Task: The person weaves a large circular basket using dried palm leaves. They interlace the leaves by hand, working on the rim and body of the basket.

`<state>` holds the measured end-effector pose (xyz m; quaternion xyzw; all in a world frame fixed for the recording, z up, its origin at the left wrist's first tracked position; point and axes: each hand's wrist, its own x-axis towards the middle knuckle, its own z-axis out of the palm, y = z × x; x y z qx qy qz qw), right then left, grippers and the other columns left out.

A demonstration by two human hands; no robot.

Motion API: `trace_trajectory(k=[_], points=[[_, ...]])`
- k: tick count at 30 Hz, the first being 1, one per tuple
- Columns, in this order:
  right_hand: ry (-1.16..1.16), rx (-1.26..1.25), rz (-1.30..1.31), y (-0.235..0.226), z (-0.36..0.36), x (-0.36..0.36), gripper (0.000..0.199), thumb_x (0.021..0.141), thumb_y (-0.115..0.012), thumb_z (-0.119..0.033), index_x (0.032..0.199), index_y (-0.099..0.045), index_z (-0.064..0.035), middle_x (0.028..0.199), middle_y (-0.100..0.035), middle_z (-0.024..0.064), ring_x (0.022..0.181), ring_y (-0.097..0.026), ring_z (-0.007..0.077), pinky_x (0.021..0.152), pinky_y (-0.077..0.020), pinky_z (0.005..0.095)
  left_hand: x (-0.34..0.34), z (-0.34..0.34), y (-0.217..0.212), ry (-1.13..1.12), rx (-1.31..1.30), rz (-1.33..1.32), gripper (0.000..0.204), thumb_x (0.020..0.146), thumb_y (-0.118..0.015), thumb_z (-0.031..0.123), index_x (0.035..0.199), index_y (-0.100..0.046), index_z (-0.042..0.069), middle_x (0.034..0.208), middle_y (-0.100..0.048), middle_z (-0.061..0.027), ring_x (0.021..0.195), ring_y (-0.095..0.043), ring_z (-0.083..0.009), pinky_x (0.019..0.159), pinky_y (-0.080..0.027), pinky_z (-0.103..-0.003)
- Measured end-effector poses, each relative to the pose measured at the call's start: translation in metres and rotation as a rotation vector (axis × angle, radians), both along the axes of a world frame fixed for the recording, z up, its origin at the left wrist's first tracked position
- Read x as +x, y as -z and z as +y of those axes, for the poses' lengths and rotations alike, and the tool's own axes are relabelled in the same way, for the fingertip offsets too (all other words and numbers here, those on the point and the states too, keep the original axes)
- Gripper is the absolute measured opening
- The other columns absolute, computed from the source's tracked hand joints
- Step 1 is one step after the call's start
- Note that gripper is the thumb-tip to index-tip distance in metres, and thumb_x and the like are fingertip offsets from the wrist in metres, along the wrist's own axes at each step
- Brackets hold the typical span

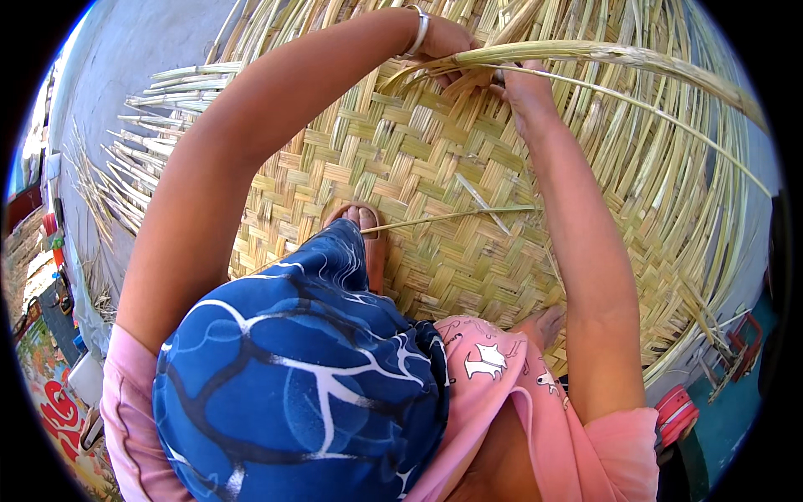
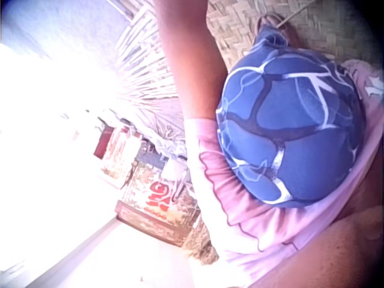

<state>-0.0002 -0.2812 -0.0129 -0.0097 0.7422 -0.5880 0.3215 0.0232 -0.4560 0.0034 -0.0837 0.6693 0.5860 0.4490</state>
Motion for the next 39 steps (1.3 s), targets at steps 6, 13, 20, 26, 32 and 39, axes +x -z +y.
trace_trajectory(k=[6,13,20,26,32,39], points=[[0.026,-0.161,-0.147,-0.001,0.008,-0.001,0.027,0.089,-0.051,-0.015,0.113,-0.052,-0.002,0.101,-0.056,0.0062,0.087,-0.053,0.016,0.079,-0.0454,0.032,0.003,0.006,0.006,-0.101,-0.236,0.092,0.028,0.087,-0.061,0.02,0.108,-0.063,0.002,0.103,-0.066,-0.0106,0.088,-0.066,-0.0181,0.074,-0.057,-0.032],[-0.018,-0.336,-0.225,0.002,0.014,-0.004,0.024,0.088,-0.053,-0.014,0.111,-0.054,-0.0056,0.099,-0.059,0.0035,0.087,-0.053,0.016,0.078,-0.0432,0.0331,0.008,-0.003,0.013,-0.188,-0.249,0.041,0.027,0.084,-0.066,0.019,0.101,-0.063,-0.002,0.089,-0.068,-0.0107,0.074,-0.067,-0.018,0.064,-0.058,-0.03],[0.003,-0.274,-0.092,-0.005,0.017,0.006,0.019,0.089,-0.055,-0.013,0.102,-0.059,-0.0016,0.092,-0.061,0.0043,0.082,-0.054,0.0134,0.073,-0.0453,0.0315,0.004,0.013,0.01,-0.218,-0.385,0.092,0.027,0.081,-0.069,0.021,0.094,-0.063,-0.001,0.077,-0.066,-0.0083,0.061,-0.063,-0.0144,0.055,-0.054,-0.026],[0.071,-0.216,-0.055,0.018,0.016,-0.002,0.03,0.089,-0.055,-0.012,0.114,-0.055,0.0039,0.092,-0.061,0.0072,0.077,-0.054,0.0118,0.069,-0.045,0.0263,0.011,0.003,0.011,-0.347,-0.093,0.111,0.032,0.087,-0.062,0.029,0.101,-0.059,0.001,0.089,-0.064,-0.0047,0.075,-0.062,-0.0105,0.065,-0.054,-0.025],[0.158,-0.088,0.035,0.003,0.008,0.011,0.025,0.091,-0.051,-0.01,0.111,-0.052,0.005,0.093,-0.057,0.0076,0.079,-0.053,0.0136,0.072,-0.0447,0.0279,0.012,-0.003,-0.004,-0.494,0.042,0.0,0.029,0.093,-0.05,0.029,0.102,-0.059,0.002,0.096,-0.064,-0.0061,0.083,-0.063,-0.0125,0.076,-0.056,-0.028],[0.103,-0.1,-0.035,-0.012,0.011,0.039,0.027,0.091,-0.051,-0.008,0.115,-0.054,0.0022,0.08,-0.059,0.0048,0.064,-0.053,0.0104,0.058,-0.0468,0.0237,0.01,-0.014,-0.005,-0.502,0.327,-0.009,0.034,0.091,-0.054,0.028,0.112,-0.057,0.0,0.103,-0.065,-0.012,0.091,-0.065,-0.0202,0.08,-0.055,-0.032]])
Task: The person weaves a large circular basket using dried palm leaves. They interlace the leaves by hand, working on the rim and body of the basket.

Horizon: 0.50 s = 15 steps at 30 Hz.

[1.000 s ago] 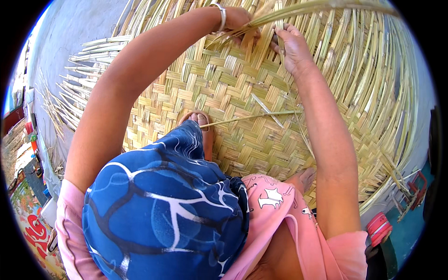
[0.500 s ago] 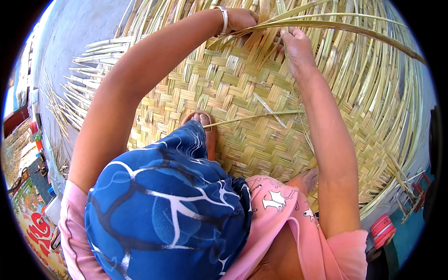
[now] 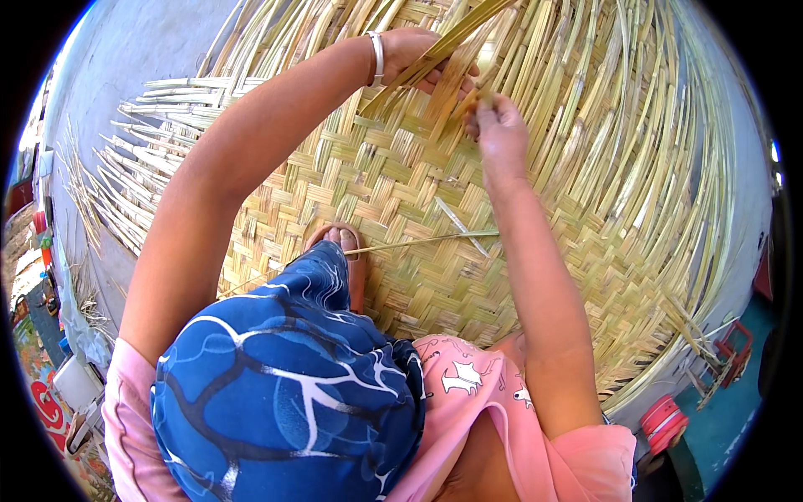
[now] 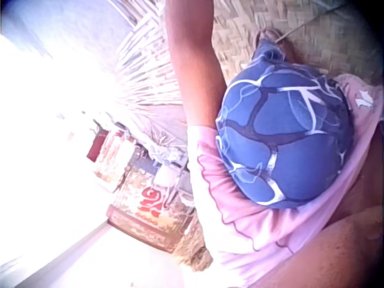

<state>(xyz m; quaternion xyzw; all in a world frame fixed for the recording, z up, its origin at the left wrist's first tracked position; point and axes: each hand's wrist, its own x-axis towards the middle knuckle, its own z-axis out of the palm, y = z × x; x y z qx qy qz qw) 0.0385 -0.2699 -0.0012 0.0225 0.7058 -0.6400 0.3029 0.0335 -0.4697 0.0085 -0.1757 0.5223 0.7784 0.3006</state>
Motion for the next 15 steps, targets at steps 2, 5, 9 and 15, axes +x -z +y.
trace_trajectory(k=[2,5,9,15], points=[[-0.087,0.037,0.074,0.012,0.003,-0.001,0.027,0.091,-0.052,-0.009,0.115,-0.055,0.0021,0.081,-0.061,0.0058,0.064,-0.056,0.0111,0.058,-0.0472,0.0236,-0.004,0.003,-0.002,0.022,-0.129,-0.006,0.034,0.088,-0.06,0.023,0.113,-0.056,0.001,0.1,-0.065,-0.0114,0.087,-0.066,-0.0184,0.075,-0.057,-0.031],[-0.222,0.048,0.073,0.017,0.008,-0.006,0.03,0.093,-0.051,-0.012,0.119,-0.052,0.002,0.082,-0.063,0.0071,0.064,-0.059,0.0117,0.058,-0.0483,0.0238,-0.005,0.013,-0.006,-0.032,-0.402,0.016,0.033,0.086,-0.062,0.022,0.112,-0.057,0.002,0.095,-0.066,-0.0096,0.083,-0.066,-0.0165,0.069,-0.057,-0.029],[-0.337,0.07,-0.094,0.01,0.015,-0.014,0.031,0.094,-0.05,-0.017,0.118,-0.051,0.0021,0.08,-0.063,0.0076,0.064,-0.06,0.0119,0.057,-0.0492,0.0242,0.002,-0.002,0.005,-0.298,-0.208,0.142,0.023,0.088,-0.058,0.016,0.108,-0.058,0.004,0.093,-0.065,-0.0074,0.085,-0.065,-0.0153,0.067,-0.057,-0.027],[-0.534,0.346,-0.131,0.004,0.015,-0.026,0.024,0.095,-0.051,-0.023,0.097,-0.056,-0.0002,0.077,-0.065,0.0095,0.059,-0.062,0.0133,0.049,-0.0486,0.0246,0.064,-0.055,-0.012,-0.66,-0.087,0.328,0.019,0.091,-0.056,0.012,0.106,-0.057,0.002,0.105,-0.064,-0.0102,0.096,-0.063,-0.0166,0.081,-0.055,-0.029]])
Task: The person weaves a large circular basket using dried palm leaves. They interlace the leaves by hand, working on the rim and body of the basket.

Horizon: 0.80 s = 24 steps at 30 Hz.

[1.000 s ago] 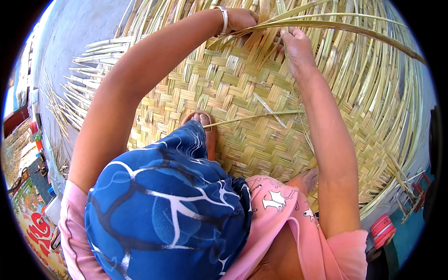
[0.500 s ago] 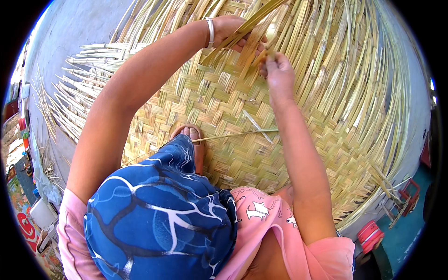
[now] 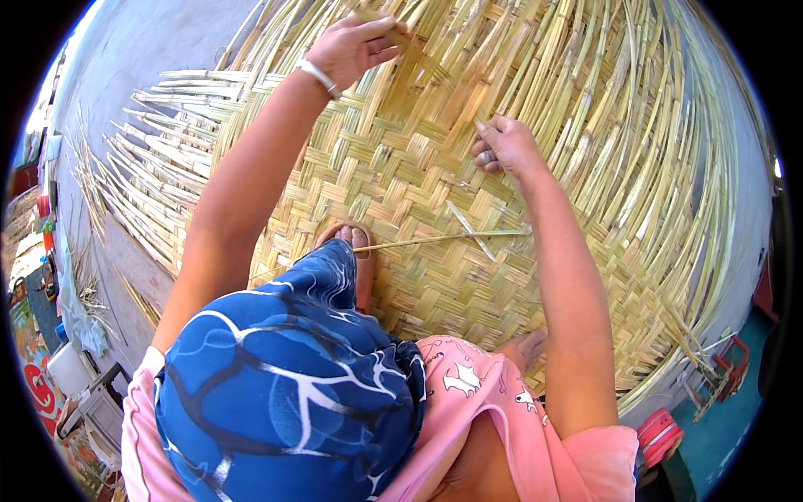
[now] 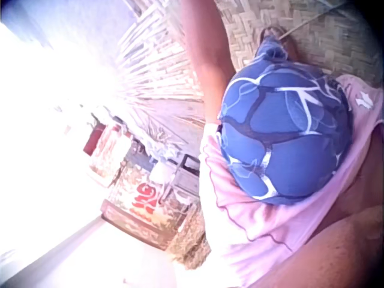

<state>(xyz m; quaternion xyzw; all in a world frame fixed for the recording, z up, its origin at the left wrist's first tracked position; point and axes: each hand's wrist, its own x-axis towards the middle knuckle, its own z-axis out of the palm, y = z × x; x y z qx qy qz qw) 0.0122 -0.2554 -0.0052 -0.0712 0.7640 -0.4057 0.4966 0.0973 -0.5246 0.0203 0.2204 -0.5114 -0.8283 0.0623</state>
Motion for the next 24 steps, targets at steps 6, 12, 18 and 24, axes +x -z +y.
trace_trajectory(k=[6,12,18,24], points=[[-0.45,0.251,0.173,-0.023,-0.015,-0.007,0.026,0.093,-0.052,-0.024,0.088,-0.059,0.0003,0.073,-0.066,0.0098,0.056,-0.063,0.014,0.048,-0.0481,0.0287,0.066,-0.006,0.018,-0.259,-0.11,-0.279,0.02,0.09,-0.056,0.01,0.108,-0.057,0.0,0.102,-0.065,-0.0115,0.084,-0.066,-0.0175,0.073,-0.058,-0.029],[-0.555,0.26,0.277,-0.02,-0.027,-0.005,0.022,0.089,-0.055,-0.023,0.085,-0.06,-0.0013,0.069,-0.065,0.0098,0.055,-0.062,0.0162,0.054,-0.0501,0.0304,0.073,-0.003,0.029,-0.476,-0.01,-0.412,0.023,0.086,-0.061,0.009,0.106,-0.056,-0.002,0.088,-0.063,-0.0116,0.08,-0.066,-0.0218,0.066,-0.058,-0.03],[-0.27,0.101,0.21,0.04,0.019,-0.025,0.029,0.087,-0.056,-0.029,0.078,-0.059,-0.0013,0.066,-0.062,0.0151,0.053,-0.06,0.0242,0.049,-0.0466,0.035,0.053,-0.005,0.031,-0.502,-0.315,-0.425,0.014,0.086,-0.06,0.012,0.095,-0.061,0.001,0.079,-0.063,-0.0073,0.062,-0.062,-0.0153,0.049,-0.051,-0.027],[-0.267,0.143,0.202,0.016,0.007,-0.007,0.025,0.091,-0.056,-0.025,0.079,-0.055,-0.0021,0.06,-0.059,0.0079,0.043,-0.055,0.013,0.039,-0.0413,0.0268,0.068,-0.03,0.039,-0.62,0.165,-0.404,0.011,0.09,-0.057,0.014,0.097,-0.056,0.007,0.078,-0.062,-0.0058,0.059,-0.061,-0.0152,0.05,-0.052,-0.028]])
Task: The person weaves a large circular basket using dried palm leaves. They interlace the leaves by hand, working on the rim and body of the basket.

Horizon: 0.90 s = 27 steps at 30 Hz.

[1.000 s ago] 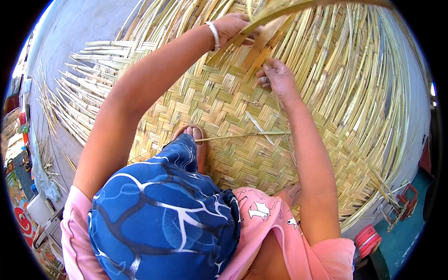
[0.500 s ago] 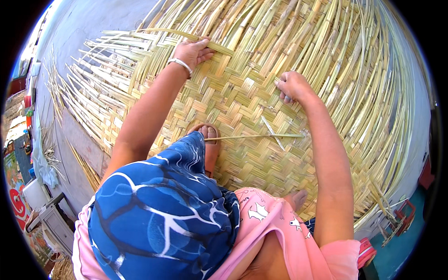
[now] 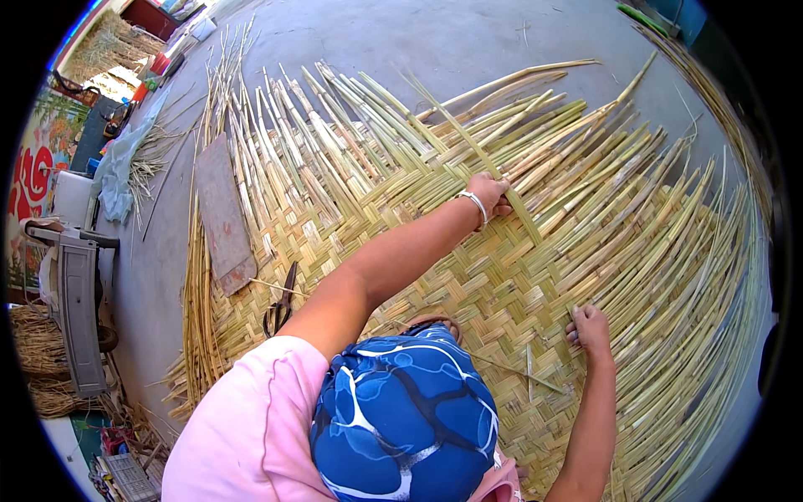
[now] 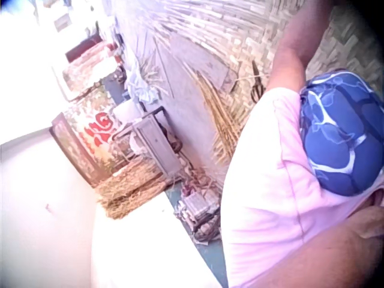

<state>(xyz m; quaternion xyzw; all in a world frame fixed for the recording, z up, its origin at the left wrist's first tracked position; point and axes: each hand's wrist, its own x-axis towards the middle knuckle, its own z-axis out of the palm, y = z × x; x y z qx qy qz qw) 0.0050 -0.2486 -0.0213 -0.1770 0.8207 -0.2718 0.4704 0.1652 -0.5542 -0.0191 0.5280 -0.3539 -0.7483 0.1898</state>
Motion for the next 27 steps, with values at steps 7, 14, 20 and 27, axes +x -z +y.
trace_trajectory(k=[7,14,20,27], points=[[0.019,-0.04,-0.003,0.0,-0.008,0.0,0.026,0.09,-0.057,-0.025,0.079,-0.055,-0.0016,0.059,-0.059,0.0075,0.044,-0.055,0.0132,0.039,-0.0413,0.0268,0.003,0.0,-0.012,-0.031,-0.086,-0.003,0.009,0.091,-0.056,0.018,0.09,-0.056,0.009,0.07,-0.061,-0.0023,0.056,-0.059,-0.0123,0.046,-0.049,-0.028],[0.036,-0.022,0.012,-0.004,-0.005,-0.004,0.022,0.086,-0.059,-0.024,0.079,-0.059,-0.003,0.061,-0.061,0.0062,0.049,-0.058,0.0137,0.044,-0.045,0.029,0.004,-0.041,-0.013,-0.135,-0.292,-0.017,0.012,0.087,-0.061,0.012,0.086,-0.054,0.002,0.07,-0.062,-0.0093,0.052,-0.059,-0.0204,0.04,-0.046,-0.029],[-0.067,0.036,0.112,-0.008,-0.013,-0.002,0.025,0.086,-0.06,-0.027,0.08,-0.06,-0.0027,0.065,-0.063,0.0065,0.052,-0.061,0.0151,0.048,-0.0469,0.0299,0.013,-0.01,-0.011,0.139,-0.06,0.085,0.012,0.087,-0.062,0.011,0.092,-0.056,0.003,0.089,-0.064,-0.01,0.073,-0.065,-0.0204,0.06,-0.056,-0.029],[-0.172,0.116,0.16,-0.023,-0.018,0.003,0.025,0.084,-0.06,-0.029,0.079,-0.061,-0.0039,0.069,-0.064,0.0084,0.065,-0.063,0.0196,0.066,-0.0488,0.0352,0.024,0.014,-0.013,0.156,-0.139,-0.043,0.02,0.088,-0.061,0.009,0.104,-0.054,0.0,0.092,-0.064,-0.0121,0.079,-0.067,-0.0212,0.062,-0.057,-0.028]])
